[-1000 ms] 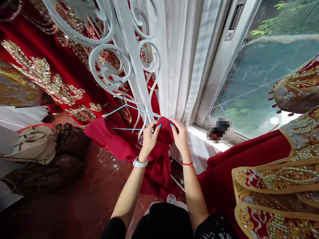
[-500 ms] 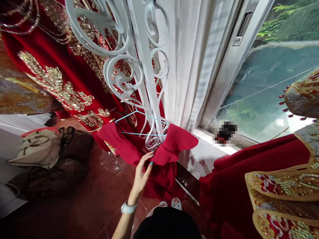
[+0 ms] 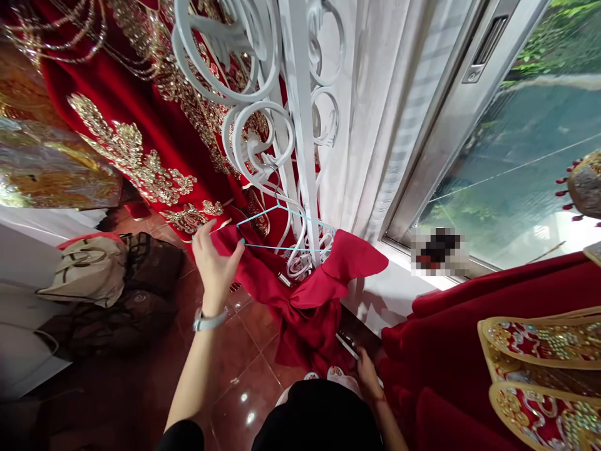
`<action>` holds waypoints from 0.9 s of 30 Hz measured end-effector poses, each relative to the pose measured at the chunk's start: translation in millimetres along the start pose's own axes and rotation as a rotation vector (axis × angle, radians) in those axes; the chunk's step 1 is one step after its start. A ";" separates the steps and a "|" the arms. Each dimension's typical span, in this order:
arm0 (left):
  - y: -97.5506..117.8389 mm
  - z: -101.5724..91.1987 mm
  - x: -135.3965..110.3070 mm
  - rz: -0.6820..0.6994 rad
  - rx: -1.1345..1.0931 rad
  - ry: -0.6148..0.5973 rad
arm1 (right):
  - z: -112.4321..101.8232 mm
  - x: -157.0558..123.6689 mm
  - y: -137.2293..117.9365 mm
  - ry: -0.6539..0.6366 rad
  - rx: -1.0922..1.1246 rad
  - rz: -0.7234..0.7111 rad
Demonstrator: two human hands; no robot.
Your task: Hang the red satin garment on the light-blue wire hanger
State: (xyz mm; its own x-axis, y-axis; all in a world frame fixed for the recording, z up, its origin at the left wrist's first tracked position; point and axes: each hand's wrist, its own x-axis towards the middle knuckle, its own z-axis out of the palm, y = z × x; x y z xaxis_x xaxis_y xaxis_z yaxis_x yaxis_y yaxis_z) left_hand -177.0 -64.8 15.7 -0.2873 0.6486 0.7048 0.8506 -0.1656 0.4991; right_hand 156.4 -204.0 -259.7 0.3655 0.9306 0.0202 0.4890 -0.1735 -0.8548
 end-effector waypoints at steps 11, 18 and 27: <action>3.6 5.0 8.8 -0.044 0.295 -0.255 | -69.1 79.7 -201.9 0.626 0.041 -0.480; 5.5 13.8 7.8 -0.081 0.375 -0.234 | -71.6 97.9 -267.6 0.591 -0.140 -0.537; 12.0 13.1 4.6 -0.078 0.460 -0.198 | -36.8 151.4 -287.3 0.408 -0.382 -0.456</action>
State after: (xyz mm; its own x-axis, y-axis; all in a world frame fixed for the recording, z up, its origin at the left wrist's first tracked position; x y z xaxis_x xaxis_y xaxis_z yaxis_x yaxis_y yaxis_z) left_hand -162.3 -54.0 18.2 -0.3065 0.7818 0.5430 0.9487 0.2041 0.2416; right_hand 100.4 -25.1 8.0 0.2891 0.7559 0.5874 0.8791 0.0333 -0.4755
